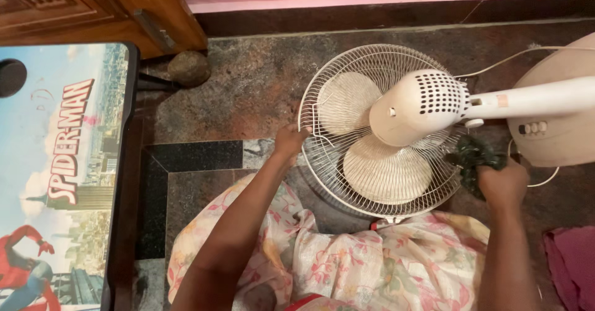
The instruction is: The person wipes the front grill, blades, and motor housing of a white electric fan using a green cloth. They rotate the fan head to reach different areas and continue wiping the entire front surface.
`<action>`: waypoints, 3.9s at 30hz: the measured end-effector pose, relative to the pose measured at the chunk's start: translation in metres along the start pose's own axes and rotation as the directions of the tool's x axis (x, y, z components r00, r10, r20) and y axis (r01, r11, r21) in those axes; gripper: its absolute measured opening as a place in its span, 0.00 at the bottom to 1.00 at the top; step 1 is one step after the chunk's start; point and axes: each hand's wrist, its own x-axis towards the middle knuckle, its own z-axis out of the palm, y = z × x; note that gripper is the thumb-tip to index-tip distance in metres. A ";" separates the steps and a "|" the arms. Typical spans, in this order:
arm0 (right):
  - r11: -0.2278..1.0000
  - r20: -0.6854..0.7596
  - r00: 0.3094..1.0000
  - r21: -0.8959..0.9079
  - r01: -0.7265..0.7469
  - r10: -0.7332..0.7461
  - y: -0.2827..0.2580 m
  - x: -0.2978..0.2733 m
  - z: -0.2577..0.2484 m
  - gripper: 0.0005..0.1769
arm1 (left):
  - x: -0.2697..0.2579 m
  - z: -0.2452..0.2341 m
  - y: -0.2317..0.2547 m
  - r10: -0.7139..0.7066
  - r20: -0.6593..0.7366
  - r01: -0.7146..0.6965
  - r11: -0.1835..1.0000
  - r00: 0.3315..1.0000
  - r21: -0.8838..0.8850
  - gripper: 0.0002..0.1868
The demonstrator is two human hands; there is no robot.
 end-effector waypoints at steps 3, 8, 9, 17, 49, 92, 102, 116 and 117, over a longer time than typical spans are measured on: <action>0.920 0.020 0.970 0.313 -0.235 0.241 -0.012 -0.003 -0.005 0.17 | 0.002 -0.004 0.000 -0.057 -0.004 0.057 0.998 0.998 0.009 0.13; 0.529 0.230 0.952 0.792 -0.304 0.204 -0.039 0.005 0.016 0.20 | 0.002 -0.008 0.002 -0.153 0.041 0.152 0.988 0.987 0.032 0.16; 0.474 0.240 0.957 0.832 -0.289 0.163 -0.043 0.009 0.022 0.20 | 0.003 -0.010 0.004 -0.158 0.064 0.158 0.987 0.985 0.002 0.17; 0.853 -0.099 0.994 0.522 0.021 0.036 -0.043 0.042 0.060 0.16 | -0.013 -0.009 0.020 -0.097 0.098 0.073 0.973 0.991 0.220 0.18; 0.921 -0.136 0.988 0.371 0.118 -0.072 -0.063 0.060 0.038 0.20 | -0.154 0.058 0.036 0.353 0.861 -0.790 -0.369 0.367 0.489 0.31; 0.848 -0.048 0.906 0.332 0.413 -0.422 -0.137 0.183 -0.115 0.24 | -0.093 0.158 0.343 0.492 0.728 -0.875 0.196 0.478 0.442 0.24; 0.644 -0.160 0.692 0.267 0.717 -0.704 -0.213 0.143 -0.140 0.12 | -0.055 0.177 0.356 0.582 0.511 -0.750 0.299 0.633 0.590 0.21; 0.570 -0.476 0.338 -0.524 0.633 -0.812 -0.276 0.138 -0.076 0.08 | -0.052 0.178 0.342 0.890 0.179 -0.738 0.218 0.418 0.638 0.20; 0.529 -0.468 0.286 -0.550 0.646 -0.836 -0.274 0.136 -0.073 0.09 | -0.053 0.176 0.342 0.885 0.183 -0.735 0.223 0.427 0.640 0.20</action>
